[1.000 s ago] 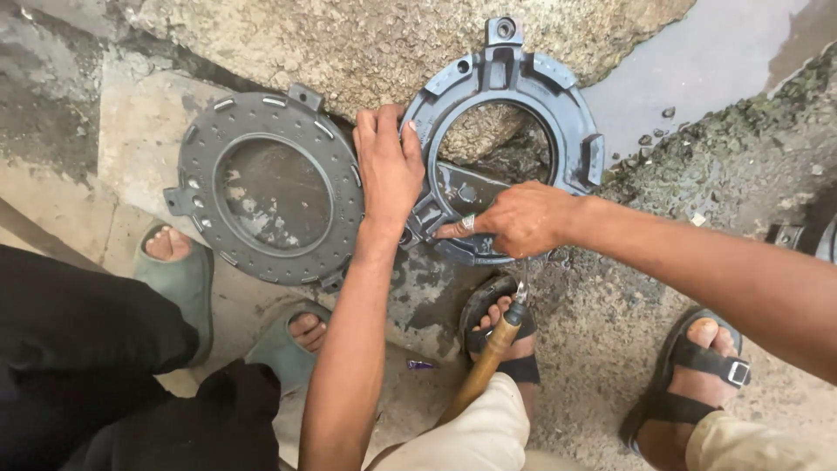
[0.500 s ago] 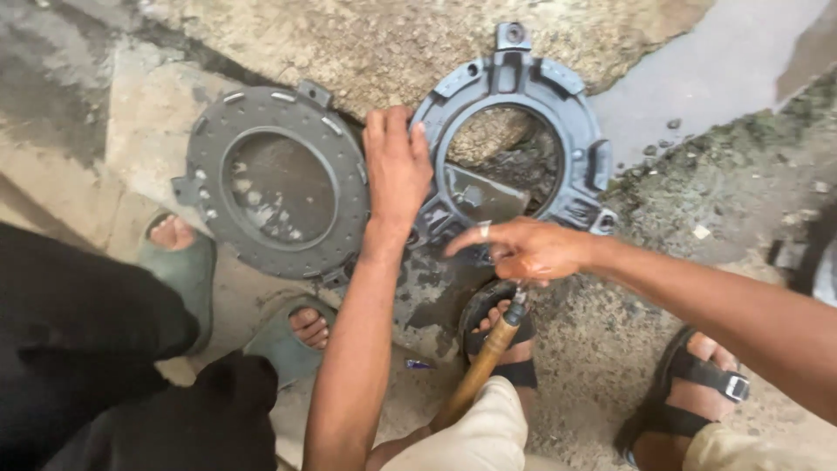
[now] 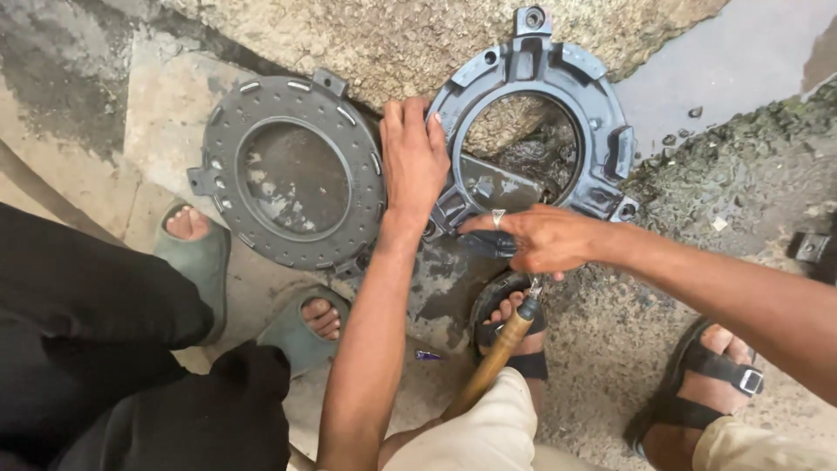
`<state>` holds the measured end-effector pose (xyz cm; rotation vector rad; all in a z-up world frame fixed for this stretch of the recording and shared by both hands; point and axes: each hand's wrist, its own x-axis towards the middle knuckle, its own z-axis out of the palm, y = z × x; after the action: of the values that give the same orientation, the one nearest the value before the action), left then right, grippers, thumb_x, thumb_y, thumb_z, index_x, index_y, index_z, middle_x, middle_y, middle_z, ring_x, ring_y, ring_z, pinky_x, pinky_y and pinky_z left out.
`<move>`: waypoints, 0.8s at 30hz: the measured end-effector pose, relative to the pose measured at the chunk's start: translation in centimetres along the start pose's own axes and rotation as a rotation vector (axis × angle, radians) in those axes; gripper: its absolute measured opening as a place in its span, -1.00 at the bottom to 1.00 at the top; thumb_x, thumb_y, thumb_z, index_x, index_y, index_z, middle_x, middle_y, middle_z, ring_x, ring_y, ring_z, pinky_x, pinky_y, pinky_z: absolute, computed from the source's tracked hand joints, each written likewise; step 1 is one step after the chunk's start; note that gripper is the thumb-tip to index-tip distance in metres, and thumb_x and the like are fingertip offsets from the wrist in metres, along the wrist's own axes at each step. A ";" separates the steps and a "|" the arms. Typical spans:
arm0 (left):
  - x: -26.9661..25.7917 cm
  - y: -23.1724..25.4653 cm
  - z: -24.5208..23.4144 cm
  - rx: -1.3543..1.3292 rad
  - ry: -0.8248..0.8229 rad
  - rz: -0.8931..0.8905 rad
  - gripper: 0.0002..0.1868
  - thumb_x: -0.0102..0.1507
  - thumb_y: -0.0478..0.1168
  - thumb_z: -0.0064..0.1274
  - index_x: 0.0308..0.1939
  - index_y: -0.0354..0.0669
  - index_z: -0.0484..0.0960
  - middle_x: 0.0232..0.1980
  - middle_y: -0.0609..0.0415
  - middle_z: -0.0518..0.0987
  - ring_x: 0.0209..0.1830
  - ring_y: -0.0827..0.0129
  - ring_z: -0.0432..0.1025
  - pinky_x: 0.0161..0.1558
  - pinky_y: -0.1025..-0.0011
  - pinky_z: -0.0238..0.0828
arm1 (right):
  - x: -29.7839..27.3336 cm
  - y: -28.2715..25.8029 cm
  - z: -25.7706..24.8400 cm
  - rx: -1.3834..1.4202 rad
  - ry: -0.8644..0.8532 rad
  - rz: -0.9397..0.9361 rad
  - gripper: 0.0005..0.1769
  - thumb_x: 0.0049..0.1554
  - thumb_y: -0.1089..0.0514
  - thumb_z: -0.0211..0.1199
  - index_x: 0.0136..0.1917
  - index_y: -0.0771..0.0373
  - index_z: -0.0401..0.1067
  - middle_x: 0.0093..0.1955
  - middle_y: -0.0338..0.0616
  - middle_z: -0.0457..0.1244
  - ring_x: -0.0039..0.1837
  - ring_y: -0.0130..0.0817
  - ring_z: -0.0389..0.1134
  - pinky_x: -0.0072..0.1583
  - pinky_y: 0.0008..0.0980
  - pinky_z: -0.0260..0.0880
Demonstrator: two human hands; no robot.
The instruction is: Cleaning and washing large circular mechanical housing parts and rings with water and hands.
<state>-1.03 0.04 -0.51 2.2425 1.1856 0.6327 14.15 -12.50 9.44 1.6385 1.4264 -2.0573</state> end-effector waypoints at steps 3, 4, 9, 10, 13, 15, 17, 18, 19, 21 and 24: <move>0.1 0.1 0.7 -0.014 -0.006 -0.031 -0.75 0.32 -0.34 0.06 0.07 -0.27 0.48 0.03 -0.21 0.42 0.04 -0.18 0.36 0.08 -0.03 0.29 | 1.3 1.5 1.2 -0.178 0.173 -0.218 -0.08 -0.03 0.21 0.16 0.56 -0.30 0.07 -0.37 0.13 0.37 -0.20 0.02 0.48 -0.03 -0.01 0.45; -0.3 0.1 0.6 -0.016 -0.013 -0.037 -0.75 0.32 -0.34 0.06 0.07 -0.27 0.48 0.03 -0.21 0.42 0.04 -0.18 0.36 0.08 -0.03 0.29 | 0.8 0.7 1.6 -0.173 0.166 -0.215 -0.08 -0.03 0.21 0.16 0.56 -0.30 0.07 -0.37 0.13 0.37 -0.20 0.02 0.48 -0.03 -0.01 0.45; 0.0 0.6 0.6 -0.060 0.015 -0.103 -0.77 0.36 -0.28 0.02 0.08 -0.22 0.47 0.06 -0.20 0.42 -0.04 -0.15 0.48 -0.10 0.01 0.47 | -0.1 -0.9 1.7 -0.425 0.269 -0.095 -0.05 -0.04 0.19 0.22 0.60 -0.06 0.04 -0.31 0.14 0.38 -0.13 0.10 0.45 0.01 0.04 0.46; -0.2 0.6 0.6 -0.051 0.014 -0.113 -0.77 0.36 -0.28 0.02 0.08 -0.22 0.47 0.06 -0.20 0.42 -0.04 -0.15 0.48 -0.10 0.01 0.47 | 0.0 -1.3 1.4 -0.424 0.259 -0.104 -0.05 -0.04 0.19 0.22 0.60 -0.06 0.04 -0.31 0.14 0.38 -0.13 0.10 0.45 0.01 0.04 0.46; -0.5 0.6 0.8 -0.014 0.017 -0.076 -0.81 0.42 -0.24 0.01 0.08 -0.20 0.45 0.08 -0.21 0.40 -0.05 -0.20 0.48 -0.10 -0.03 0.47 | 0.1 -2.3 1.2 -0.470 0.196 -0.051 -0.12 0.02 0.13 0.23 0.58 -0.10 0.07 -0.27 0.14 0.38 -0.11 0.07 0.46 -0.01 0.02 0.49; -0.4 0.7 1.4 -0.064 -0.028 -0.156 -0.79 0.40 -0.24 -0.02 0.09 -0.22 0.44 0.06 -0.23 0.38 -0.10 -0.21 0.48 -0.14 -0.04 0.46 | 0.3 -2.6 1.7 -0.532 0.211 0.019 -0.23 0.05 0.14 0.22 0.53 -0.14 0.19 -0.23 0.09 0.39 -0.08 0.04 0.47 -0.01 0.03 0.48; -0.5 0.4 1.6 -0.054 -0.014 -0.118 -0.81 0.42 -0.25 -0.03 0.08 -0.22 0.43 0.06 -0.23 0.37 -0.08 -0.22 0.48 -0.12 -0.04 0.46 | 1.9 -2.1 3.2 -0.599 0.210 0.012 -0.41 0.06 0.14 0.22 0.38 0.06 0.33 -0.19 0.04 0.41 -0.06 -0.01 0.49 -0.02 -0.01 0.51; -0.4 0.2 1.6 -0.039 0.006 -0.077 -0.83 0.43 -0.26 -0.03 0.07 -0.21 0.42 0.05 -0.22 0.36 -0.07 -0.24 0.48 -0.10 -0.04 0.47 | 2.7 -2.0 3.9 -0.669 0.215 0.000 -0.54 0.06 0.13 0.23 0.24 0.24 0.48 -0.15 -0.01 0.42 -0.04 -0.05 0.51 -0.02 -0.06 0.53; -0.1 0.4 1.7 -0.044 0.009 -0.072 -0.83 0.43 -0.26 -0.03 0.07 -0.21 0.42 0.05 -0.22 0.36 -0.07 -0.24 0.48 -0.10 -0.04 0.47 | 2.6 -2.0 3.7 -0.671 0.220 0.006 -0.54 0.06 0.13 0.23 0.24 0.24 0.48 -0.15 -0.01 0.42 -0.04 -0.05 0.51 -0.02 -0.06 0.53; -0.5 0.5 1.6 -0.095 -0.032 -0.132 -0.82 0.42 -0.29 -0.07 0.10 -0.21 0.42 0.02 -0.24 0.34 -0.15 -0.20 0.50 -0.15 -0.04 0.48 | 2.6 -2.1 4.0 -0.640 0.250 0.030 -0.61 0.10 0.17 0.19 0.20 0.28 0.48 -0.11 0.01 0.43 -0.03 -0.01 0.51 -0.05 -0.04 0.54; -0.8 0.8 0.9 -0.068 -0.028 -0.130 -0.84 0.43 -0.28 -0.06 0.08 -0.19 0.41 0.05 -0.25 0.35 -0.14 -0.26 0.50 -0.16 -0.06 0.48 | 0.5 -4.1 2.8 -0.616 0.242 0.018 -0.42 0.03 0.19 0.22 0.35 0.22 0.34 -0.14 0.04 0.43 -0.05 0.02 0.49 -0.06 -0.02 0.53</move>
<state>-0.37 -1.20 -0.86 2.0925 1.2653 0.5795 9.49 -12.16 11.19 1.6331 1.8627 -1.2370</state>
